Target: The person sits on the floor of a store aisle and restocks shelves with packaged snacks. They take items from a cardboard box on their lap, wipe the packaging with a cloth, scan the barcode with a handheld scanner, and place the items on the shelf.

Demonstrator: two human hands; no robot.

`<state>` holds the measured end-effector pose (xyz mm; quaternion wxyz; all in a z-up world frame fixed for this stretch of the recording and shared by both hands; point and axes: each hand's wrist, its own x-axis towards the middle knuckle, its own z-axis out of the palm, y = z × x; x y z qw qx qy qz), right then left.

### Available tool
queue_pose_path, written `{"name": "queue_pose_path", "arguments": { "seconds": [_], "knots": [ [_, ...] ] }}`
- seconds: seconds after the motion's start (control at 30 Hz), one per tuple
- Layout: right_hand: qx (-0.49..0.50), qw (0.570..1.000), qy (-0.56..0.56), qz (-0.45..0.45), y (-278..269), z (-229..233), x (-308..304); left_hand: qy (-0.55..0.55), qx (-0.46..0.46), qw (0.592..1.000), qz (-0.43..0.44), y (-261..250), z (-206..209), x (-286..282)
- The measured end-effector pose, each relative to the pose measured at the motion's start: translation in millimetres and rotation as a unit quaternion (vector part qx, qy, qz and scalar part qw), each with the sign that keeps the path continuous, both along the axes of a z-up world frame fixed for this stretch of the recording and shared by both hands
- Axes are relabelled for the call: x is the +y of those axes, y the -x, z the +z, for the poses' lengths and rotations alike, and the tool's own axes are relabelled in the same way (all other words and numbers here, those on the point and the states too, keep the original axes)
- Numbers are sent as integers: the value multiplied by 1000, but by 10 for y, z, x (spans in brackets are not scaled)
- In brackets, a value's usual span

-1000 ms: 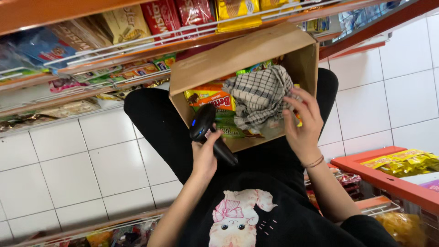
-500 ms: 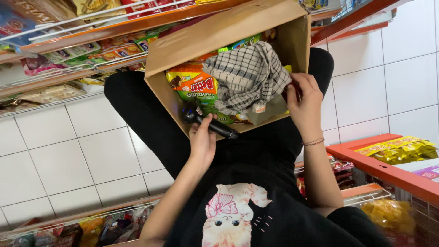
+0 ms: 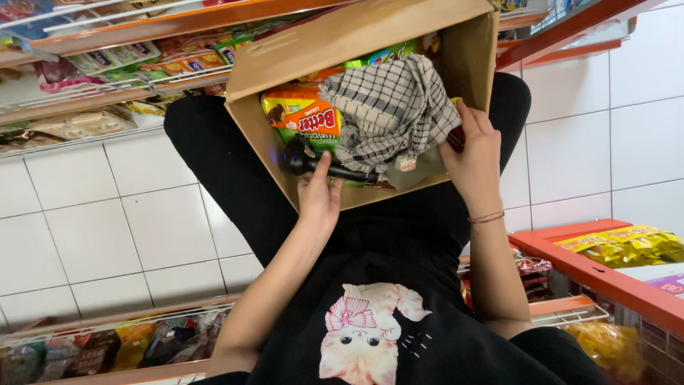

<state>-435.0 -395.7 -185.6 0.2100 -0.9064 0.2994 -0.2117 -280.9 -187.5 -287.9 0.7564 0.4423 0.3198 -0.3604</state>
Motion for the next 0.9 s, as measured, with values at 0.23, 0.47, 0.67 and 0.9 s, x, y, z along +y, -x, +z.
{"name": "queue_pose_path", "arguments": {
  "seconds": [0.23, 0.47, 0.67, 0.9],
  "knots": [
    [-42, 998, -39, -36, 21, -30, 7, 21, 0, 1000, 6, -19, 41, 6],
    [-36, 998, -8, -43, 207, 328, 19, 57, -16, 998, 2, -19, -95, 59],
    [-159, 969, -162, -96, 695, 627, -129, 40, 17, 998, 42, 8, -424, 95],
    [-395, 734, -551, 41, 781, 630, -143, 65, -10, 998, -14, -5, -88, 57]
  ]
}}
